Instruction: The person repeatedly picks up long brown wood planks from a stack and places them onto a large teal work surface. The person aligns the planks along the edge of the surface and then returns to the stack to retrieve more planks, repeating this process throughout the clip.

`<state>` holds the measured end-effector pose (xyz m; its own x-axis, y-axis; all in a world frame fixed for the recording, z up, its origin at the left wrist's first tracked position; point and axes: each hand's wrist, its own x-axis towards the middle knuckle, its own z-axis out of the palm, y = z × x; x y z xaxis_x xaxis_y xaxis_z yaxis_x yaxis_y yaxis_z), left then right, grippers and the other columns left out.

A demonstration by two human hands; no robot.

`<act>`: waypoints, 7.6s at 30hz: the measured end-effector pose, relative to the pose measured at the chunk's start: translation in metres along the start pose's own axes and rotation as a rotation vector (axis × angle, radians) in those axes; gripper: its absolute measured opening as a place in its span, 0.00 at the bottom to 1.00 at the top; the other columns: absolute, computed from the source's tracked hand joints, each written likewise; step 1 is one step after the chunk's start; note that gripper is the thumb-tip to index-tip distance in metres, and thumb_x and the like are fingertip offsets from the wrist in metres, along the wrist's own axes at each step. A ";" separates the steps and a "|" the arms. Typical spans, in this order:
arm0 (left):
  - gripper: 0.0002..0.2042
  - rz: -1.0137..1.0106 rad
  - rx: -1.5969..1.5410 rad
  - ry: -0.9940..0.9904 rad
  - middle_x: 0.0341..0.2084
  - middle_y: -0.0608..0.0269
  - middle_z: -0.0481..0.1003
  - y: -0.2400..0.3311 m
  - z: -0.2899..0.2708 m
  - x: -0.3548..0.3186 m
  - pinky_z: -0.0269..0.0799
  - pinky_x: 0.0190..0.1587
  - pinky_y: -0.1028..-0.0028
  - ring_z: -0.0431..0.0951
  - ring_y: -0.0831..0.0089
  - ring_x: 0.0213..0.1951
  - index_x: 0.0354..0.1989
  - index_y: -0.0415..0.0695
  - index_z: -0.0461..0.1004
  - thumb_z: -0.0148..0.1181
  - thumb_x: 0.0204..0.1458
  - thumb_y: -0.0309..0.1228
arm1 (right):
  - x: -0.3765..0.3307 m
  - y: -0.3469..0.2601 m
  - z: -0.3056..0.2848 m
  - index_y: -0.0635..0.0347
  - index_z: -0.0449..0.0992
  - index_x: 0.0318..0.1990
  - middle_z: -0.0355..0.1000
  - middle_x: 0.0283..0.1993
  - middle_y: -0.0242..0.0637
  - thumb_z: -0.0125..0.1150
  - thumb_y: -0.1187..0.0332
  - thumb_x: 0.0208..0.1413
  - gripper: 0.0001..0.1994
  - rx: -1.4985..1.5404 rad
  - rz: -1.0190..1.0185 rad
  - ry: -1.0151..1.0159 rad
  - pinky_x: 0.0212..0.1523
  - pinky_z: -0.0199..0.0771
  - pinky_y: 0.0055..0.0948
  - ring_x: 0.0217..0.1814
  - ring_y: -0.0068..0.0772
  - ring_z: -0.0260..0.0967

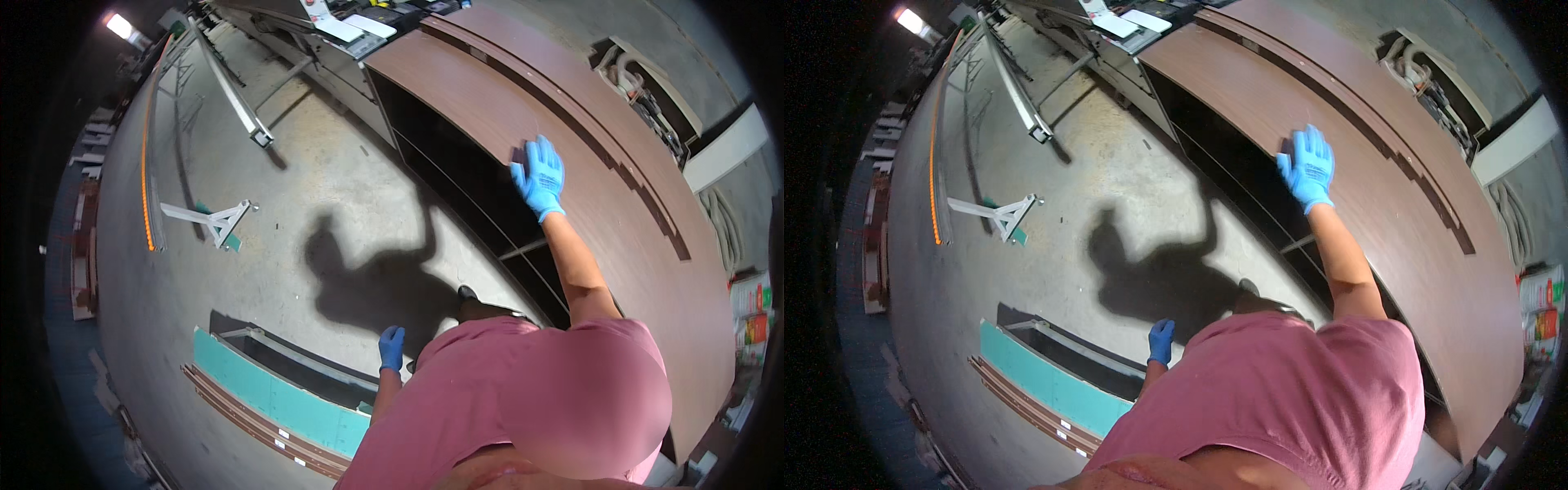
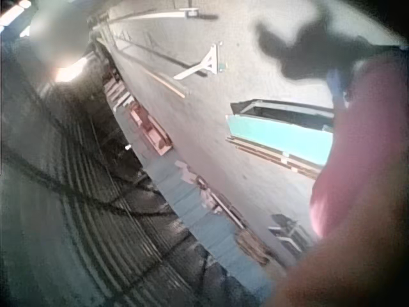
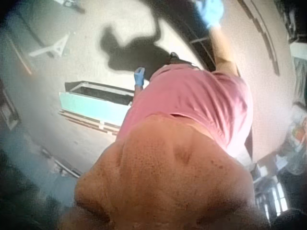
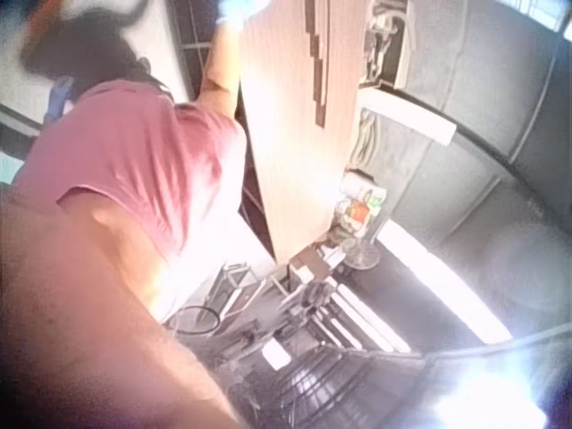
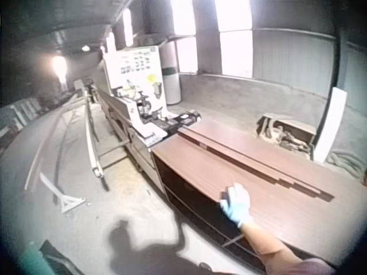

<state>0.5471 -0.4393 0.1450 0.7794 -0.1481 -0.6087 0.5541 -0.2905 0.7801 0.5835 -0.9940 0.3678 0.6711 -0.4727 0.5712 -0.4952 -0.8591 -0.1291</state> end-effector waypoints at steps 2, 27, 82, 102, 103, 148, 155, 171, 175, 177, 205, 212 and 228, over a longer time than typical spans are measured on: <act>0.21 0.201 0.165 0.047 0.46 0.53 0.83 0.028 0.026 0.008 0.78 0.53 0.66 0.82 0.65 0.47 0.54 0.33 0.80 0.71 0.58 0.36 | 0.008 0.028 0.004 0.59 0.74 0.59 0.66 0.71 0.57 0.64 0.49 0.61 0.27 0.025 0.189 -0.185 0.71 0.61 0.55 0.73 0.62 0.62; 0.23 0.062 0.375 -0.121 0.42 0.58 0.85 0.080 -0.026 0.120 0.79 0.46 0.68 0.83 0.70 0.40 0.50 0.36 0.82 0.72 0.56 0.43 | 0.009 0.035 0.027 0.58 0.75 0.57 0.65 0.75 0.53 0.65 0.49 0.61 0.25 -0.025 0.280 -0.126 0.76 0.55 0.52 0.79 0.58 0.57; 0.21 0.030 0.540 -0.284 0.36 0.61 0.82 0.094 0.128 0.110 0.75 0.40 0.69 0.78 0.73 0.36 0.49 0.36 0.83 0.70 0.58 0.43 | 0.009 0.050 0.023 0.63 0.72 0.57 0.59 0.76 0.58 0.59 0.50 0.64 0.26 0.070 0.317 -0.171 0.78 0.49 0.56 0.81 0.60 0.51; 0.23 0.044 0.563 -0.263 0.43 0.55 0.85 0.098 0.152 0.101 0.79 0.50 0.66 0.83 0.67 0.44 0.51 0.36 0.82 0.71 0.57 0.43 | 0.011 0.051 0.024 0.62 0.70 0.57 0.59 0.76 0.59 0.59 0.50 0.64 0.25 0.081 0.315 -0.165 0.77 0.50 0.59 0.80 0.63 0.52; 0.22 0.022 0.563 -0.282 0.42 0.56 0.84 0.101 0.155 0.099 0.78 0.48 0.67 0.82 0.68 0.42 0.51 0.36 0.82 0.71 0.57 0.42 | 0.010 0.054 0.027 0.62 0.70 0.57 0.59 0.76 0.60 0.59 0.50 0.64 0.25 0.079 0.305 -0.155 0.77 0.51 0.58 0.80 0.63 0.52; 0.22 0.010 0.593 -0.282 0.36 0.55 0.85 0.184 0.087 0.257 0.77 0.44 0.66 0.81 0.69 0.38 0.45 0.33 0.83 0.70 0.57 0.45 | 0.239 -0.069 0.154 0.58 0.72 0.60 0.68 0.65 0.50 0.66 0.51 0.55 0.29 0.346 0.048 -0.212 0.67 0.64 0.51 0.70 0.54 0.63; 0.19 -0.111 0.513 -0.241 0.33 0.61 0.83 0.192 0.066 0.252 0.74 0.40 0.67 0.77 0.73 0.35 0.43 0.34 0.83 0.69 0.58 0.42 | 0.260 -0.073 0.172 0.57 0.71 0.60 0.69 0.62 0.46 0.66 0.48 0.56 0.30 0.260 0.129 -0.353 0.66 0.64 0.49 0.68 0.49 0.65; 0.21 0.041 0.701 -0.392 0.45 0.51 0.84 0.277 0.116 0.298 0.77 0.53 0.67 0.82 0.68 0.47 0.50 0.33 0.82 0.69 0.58 0.40 | 0.150 -0.001 0.117 0.59 0.74 0.55 0.75 0.58 0.47 0.64 0.56 0.58 0.22 0.210 0.100 -0.149 0.68 0.66 0.46 0.64 0.48 0.70; 0.21 0.268 0.600 -0.312 0.43 0.60 0.81 0.304 0.154 0.285 0.75 0.48 0.71 0.77 0.74 0.41 0.53 0.35 0.78 0.65 0.65 0.42 | 0.124 0.009 0.103 0.61 0.74 0.55 0.74 0.60 0.48 0.68 0.58 0.55 0.23 0.267 0.090 -0.125 0.68 0.67 0.46 0.65 0.49 0.70; 0.18 0.356 0.478 -0.281 0.38 0.68 0.76 0.340 0.204 0.287 0.71 0.44 0.74 0.71 0.79 0.38 0.48 0.36 0.76 0.62 0.68 0.42 | 0.110 0.027 0.087 0.62 0.76 0.54 0.74 0.59 0.47 0.71 0.59 0.52 0.24 0.312 0.120 -0.116 0.65 0.69 0.45 0.61 0.49 0.70; 0.36 0.446 0.014 0.003 0.73 0.58 0.65 0.467 0.398 0.294 0.61 0.73 0.60 0.68 0.59 0.68 0.74 0.40 0.64 0.39 0.72 0.59 | -0.033 0.152 -0.060 0.70 0.77 0.57 0.72 0.64 0.52 0.70 0.65 0.48 0.28 0.463 0.241 -0.380 0.74 0.65 0.52 0.71 0.52 0.68; 0.37 0.414 -0.067 -0.090 0.74 0.59 0.64 0.466 0.392 0.295 0.61 0.73 0.60 0.68 0.60 0.69 0.75 0.40 0.63 0.39 0.72 0.60 | -0.039 0.170 -0.099 0.65 0.72 0.61 0.72 0.65 0.49 0.77 0.64 0.38 0.38 0.392 0.293 -0.614 0.76 0.62 0.55 0.72 0.50 0.67; 0.32 0.503 -0.103 0.069 0.65 0.59 0.71 0.460 0.396 0.300 0.67 0.68 0.62 0.73 0.61 0.63 0.69 0.39 0.69 0.40 0.73 0.55 | 0.049 0.098 -0.009 0.61 0.70 0.69 0.63 0.75 0.53 0.70 0.56 0.53 0.37 0.481 0.259 -0.594 0.82 0.50 0.54 0.80 0.53 0.55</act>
<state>0.9200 -0.9915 0.2636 0.9724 -0.1818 -0.1465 0.1291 -0.1045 0.9861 0.5628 -1.1002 0.3907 0.8158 -0.5774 -0.0338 -0.4741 -0.6342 -0.6107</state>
